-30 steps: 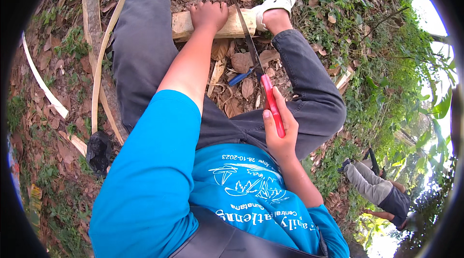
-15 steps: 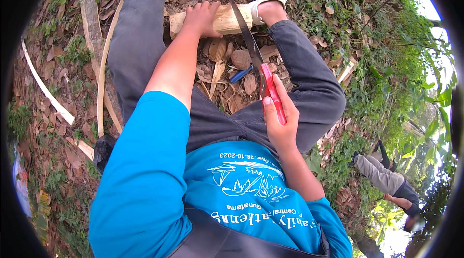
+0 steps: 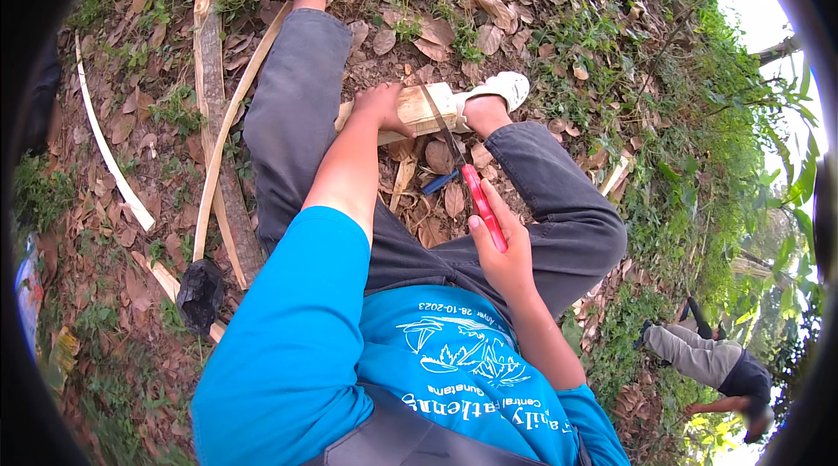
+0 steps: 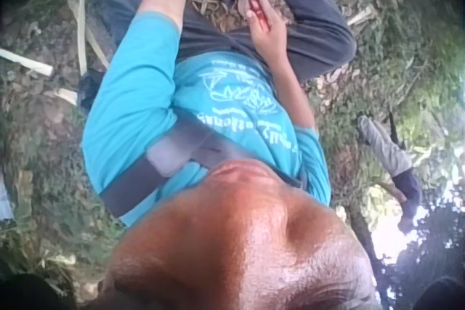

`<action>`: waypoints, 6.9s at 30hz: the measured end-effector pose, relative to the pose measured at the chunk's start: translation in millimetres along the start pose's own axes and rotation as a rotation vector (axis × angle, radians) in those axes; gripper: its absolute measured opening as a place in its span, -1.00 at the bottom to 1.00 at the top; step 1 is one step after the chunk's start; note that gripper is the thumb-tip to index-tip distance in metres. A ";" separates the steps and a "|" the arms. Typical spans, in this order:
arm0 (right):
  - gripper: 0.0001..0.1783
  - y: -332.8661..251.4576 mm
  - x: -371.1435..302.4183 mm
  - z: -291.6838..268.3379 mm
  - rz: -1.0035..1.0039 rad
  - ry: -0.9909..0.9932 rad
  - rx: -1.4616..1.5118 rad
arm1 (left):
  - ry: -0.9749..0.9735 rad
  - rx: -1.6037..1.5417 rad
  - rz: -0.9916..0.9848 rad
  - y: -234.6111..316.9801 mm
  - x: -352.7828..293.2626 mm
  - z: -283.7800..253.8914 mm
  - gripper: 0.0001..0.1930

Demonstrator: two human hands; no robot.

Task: The person sits on the ground and uses a red folding saw to cut a small rectangular block of light-colored wood. They hold the wood steady with their left hand and saw with their right hand, making multiple cuts to shape the block.

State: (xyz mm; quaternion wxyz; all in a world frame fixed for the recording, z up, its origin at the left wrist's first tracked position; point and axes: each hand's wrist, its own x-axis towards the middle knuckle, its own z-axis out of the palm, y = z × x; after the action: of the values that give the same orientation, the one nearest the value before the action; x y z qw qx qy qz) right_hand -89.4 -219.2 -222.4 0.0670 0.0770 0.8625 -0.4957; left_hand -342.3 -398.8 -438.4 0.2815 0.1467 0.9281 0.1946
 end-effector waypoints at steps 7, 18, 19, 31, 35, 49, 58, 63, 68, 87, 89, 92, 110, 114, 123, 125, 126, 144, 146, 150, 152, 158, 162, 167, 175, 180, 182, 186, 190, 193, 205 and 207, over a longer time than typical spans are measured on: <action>-0.38 9.3 -15.3 3.8 0.207 0.008 0.250 | 0.075 -0.022 -0.095 4.4 -11.4 22.6 0.28; -0.37 20.1 -74.7 -39.9 -0.294 0.255 0.718 | 1.115 0.200 0.206 47.5 -76.0 18.5 0.00; -0.37 23.7 -82.3 -44.0 -0.290 0.261 0.716 | 1.080 0.179 0.217 50.1 -80.4 18.6 0.00; -0.38 16.8 -99.3 -48.5 -0.275 0.278 0.728 | 0.818 0.030 -0.035 39.1 -96.6 16.7 0.06; -0.38 7.7 -77.4 -48.5 -0.199 0.165 0.586 | 0.513 0.014 -0.090 26.8 -80.5 10.3 0.18; -0.44 16.6 21.5 4.7 -0.168 0.085 0.080 | 0.052 -0.217 0.057 -8.8 -7.1 44.9 0.55; -0.45 24.9 37.7 14.9 -0.148 0.084 0.085 | 0.096 -0.187 -0.113 12.5 -41.0 32.0 0.48; -0.45 27.3 43.6 22.0 -0.208 0.056 0.048 | 0.073 -0.395 -0.154 -15.8 -14.7 67.1 0.47; -0.46 19.3 47.8 11.0 -0.082 -0.023 -0.009 | 0.134 -0.425 -0.122 -16.0 -9.4 75.3 0.45; -0.50 9.3 34.8 -9.5 -0.137 -0.006 -0.092 | 0.154 -0.416 -0.101 -5.5 -23.2 53.0 0.29; -0.50 7.6 34.6 -7.4 -0.132 -0.004 -0.081 | 0.158 -0.390 -0.085 -4.5 -24.8 54.1 0.27; -0.49 7.6 39.6 -3.4 -0.123 -0.020 -0.094 | 0.170 -0.359 -0.020 -10.5 -19.6 60.9 0.22; -0.42 14.6 18.1 17.9 -0.125 -0.018 -0.173 | 0.169 -0.337 0.013 -1.8 -21.1 62.3 0.22; -0.42 11.9 20.2 15.5 -0.062 -0.040 -0.154 | 0.170 -0.338 0.011 -7.5 -18.8 64.2 0.25; -0.45 5.6 11.7 15.9 -0.043 -0.040 -0.155 | 0.162 -0.303 -0.007 -5.8 -11.3 73.7 0.33; -0.45 1.3 4.0 11.5 -0.047 -0.041 -0.185 | 0.180 -0.318 0.004 -8.7 -8.9 76.7 0.29; -0.44 -0.6 -0.6 8.7 -0.064 -0.035 -0.204 | 0.156 -0.313 -0.011 -10.9 -7.1 77.2 0.32; -0.46 -37.9 11.5 -13.6 0.022 -0.125 -0.245 | 0.202 -0.298 -0.058 -16.4 -0.6 87.1 0.28; -0.46 -38.5 12.0 -19.0 0.000 -0.129 -0.282 | 0.193 -0.281 -0.047 -14.1 -0.1 87.1 0.29; -0.45 -48.9 11.3 -27.6 -0.002 -0.133 -0.292 | 0.118 -0.236 -0.060 -9.1 -1.9 82.5 0.42; -0.44 -52.6 12.7 -36.1 -0.034 -0.146 -0.338 | 0.126 -0.223 -0.086 -9.3 -1.2 85.0 0.42; -0.44 -60.4 0.6 -44.9 0.016 -0.163 -0.361 | 0.160 -0.196 -0.107 -8.1 -4.3 86.2 0.39; -0.44 -35.3 17.0 -23.2 -0.005 -0.124 -0.316 | 0.156 -0.142 -0.070 1.5 -14.2 76.7 0.39; -0.45 7.8 83.2 21.3 -0.120 -0.065 -0.196 | 0.243 -0.102 -0.027 3.1 -14.1 77.7 0.34; -0.42 -4.9 5.9 -1.1 -0.019 -0.067 -0.234 | 0.140 -0.140 -0.070 -4.0 -2.4 80.2 0.38; -0.43 -6.7 -1.1 -10.7 -0.073 -0.079 -0.230 | 0.145 -0.141 -0.095 -3.9 -3.8 78.7 0.40; -0.44 7.3 25.5 4.3 -0.074 -0.066 -0.183 | 0.142 -0.144 -0.091 -3.1 -2.8 78.6 0.40; -0.46 55.5 98.6 37.7 -0.274 -0.002 -0.163 | 0.165 -0.140 -0.035 -2.7 3.4 78.7 0.35; -0.45 54.8 91.8 37.7 -0.177 -0.006 -0.122 | 0.158 -0.156 -0.036 -2.6 -1.9 77.7 0.32; -0.44 36.4 48.2 19.3 -0.052 -0.053 -0.131 | 0.122 -0.173 -0.083 -7.9 4.3 79.0 0.37; -0.45 75.1 119.9 54.1 -0.249 -0.012 -0.170 | 0.108 -0.182 -0.040 2.0 -1.9 67.9 0.31; -0.45 77.7 124.9 52.8 -0.270 0.013 -0.165 | 0.098 -0.176 -0.021 5.2 -6.0 64.2 0.30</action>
State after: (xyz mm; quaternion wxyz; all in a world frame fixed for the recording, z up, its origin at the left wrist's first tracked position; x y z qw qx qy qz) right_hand -194.1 -218.0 -338.4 0.0003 -0.0424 0.9033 -0.4270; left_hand -299.4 -378.6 -482.4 0.2496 0.1022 0.9215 0.2793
